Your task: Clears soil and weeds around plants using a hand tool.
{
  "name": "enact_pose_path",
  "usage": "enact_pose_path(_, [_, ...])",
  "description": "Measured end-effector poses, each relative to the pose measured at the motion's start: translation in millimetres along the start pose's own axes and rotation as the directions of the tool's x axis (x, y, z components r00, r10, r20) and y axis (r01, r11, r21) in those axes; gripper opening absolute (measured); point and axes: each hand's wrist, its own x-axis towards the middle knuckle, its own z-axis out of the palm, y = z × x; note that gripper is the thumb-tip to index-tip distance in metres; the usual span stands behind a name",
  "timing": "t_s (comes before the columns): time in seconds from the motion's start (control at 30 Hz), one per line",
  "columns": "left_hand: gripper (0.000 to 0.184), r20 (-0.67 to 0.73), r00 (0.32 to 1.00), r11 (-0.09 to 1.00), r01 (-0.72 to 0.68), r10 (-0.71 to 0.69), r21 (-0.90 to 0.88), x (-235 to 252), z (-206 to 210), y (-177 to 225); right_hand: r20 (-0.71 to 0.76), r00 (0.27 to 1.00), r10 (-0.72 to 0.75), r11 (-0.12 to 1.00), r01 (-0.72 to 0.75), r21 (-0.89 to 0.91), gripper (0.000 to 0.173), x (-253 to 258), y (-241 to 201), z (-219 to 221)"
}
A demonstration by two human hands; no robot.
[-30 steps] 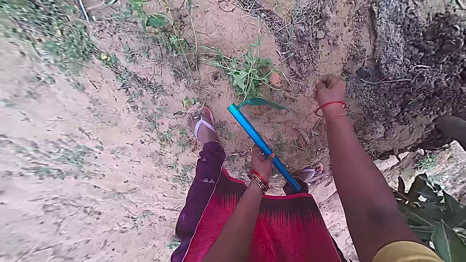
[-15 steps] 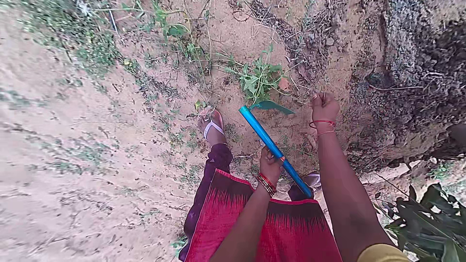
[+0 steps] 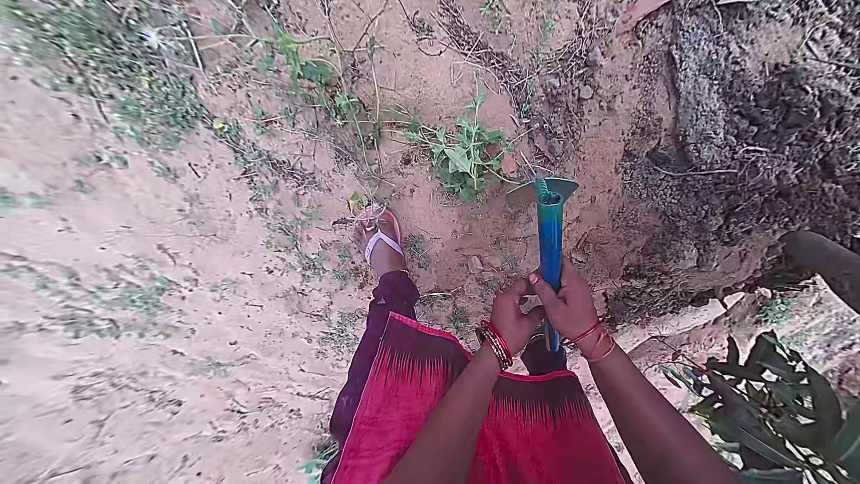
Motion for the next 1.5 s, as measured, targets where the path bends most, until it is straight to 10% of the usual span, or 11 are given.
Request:
enact_pose_path(0.17, [0.034, 0.078, 0.990, 0.985, 0.103, -0.114, 0.136, -0.4, -3.9, -6.2, -0.411, 0.888, -0.203, 0.976, 0.149, -0.161, 0.047, -7.0, 15.7, -48.8])
enact_pose_path(0.37, [0.038, -0.008, 0.978, 0.977, 0.208, -0.208, 0.049, -5.6, 2.5, -24.0, -0.697, 0.684, -0.215, 0.956, 0.293, -0.007, 0.026, 40.2, 0.0, -100.9])
enact_pose_path(0.47, [0.038, -0.033, 0.976, 0.974, 0.217, -0.215, 0.060, -7.1, 5.9, -27.3, -0.509, 0.821, 0.261, 0.961, -0.271, 0.056, 0.042, 61.7, 75.3, -56.9])
enact_pose_path(0.57, [0.038, -0.026, 0.977, 0.975, 0.214, -0.213, 0.063, -4.2, 11.5, -17.8, -0.192, 0.774, 0.604, 0.779, -0.624, -0.065, 0.046, 83.3, 143.3, -12.3])
enact_pose_path(0.87, [0.034, -0.102, 0.973, 0.977, 0.211, -0.205, 0.042, -1.2, 16.6, -15.0, 0.058, 0.944, 0.325, 0.626, -0.168, -0.762, 0.042, 48.7, 54.2, -63.1])
enact_pose_path(1.0, [0.034, -0.101, 0.973, 0.977, 0.212, -0.208, 0.033, 0.0, 17.8, -6.0, -0.108, 0.991, 0.082, 0.583, -0.136, -0.801, 0.038, 1.9, 70.0, -137.3])
enact_pose_path(1.07, [0.035, -0.098, 0.974, 0.978, 0.208, -0.205, 0.022, -1.3, 16.2, -2.7, -0.382, 0.909, -0.166, 0.670, -0.180, -0.720, 0.040, -27.1, 116.1, -172.0])
enact_pose_path(1.17, [0.035, -0.097, 0.980, 0.984, 0.179, -0.176, 0.022, -0.4, 15.2, 0.0, -0.827, 0.543, -0.144, 0.867, -0.334, -0.370, 0.052, -49.5, 141.1, -195.0])
enact_pose_path(1.3, [0.035, -0.093, 0.977, 0.982, 0.191, -0.190, 0.004, -2.2, 13.6, -2.2, -0.983, 0.136, -0.121, 0.989, 0.104, -0.107, 0.047, -31.7, 130.3, -208.0])
enact_pose_path(1.5, [0.034, -0.100, 0.974, 0.979, 0.202, -0.205, -0.036, -1.5, 15.3, -0.5, -0.961, 0.275, -0.039, 0.909, 0.410, 0.081, 0.013, 46.6, 48.7, -198.9])
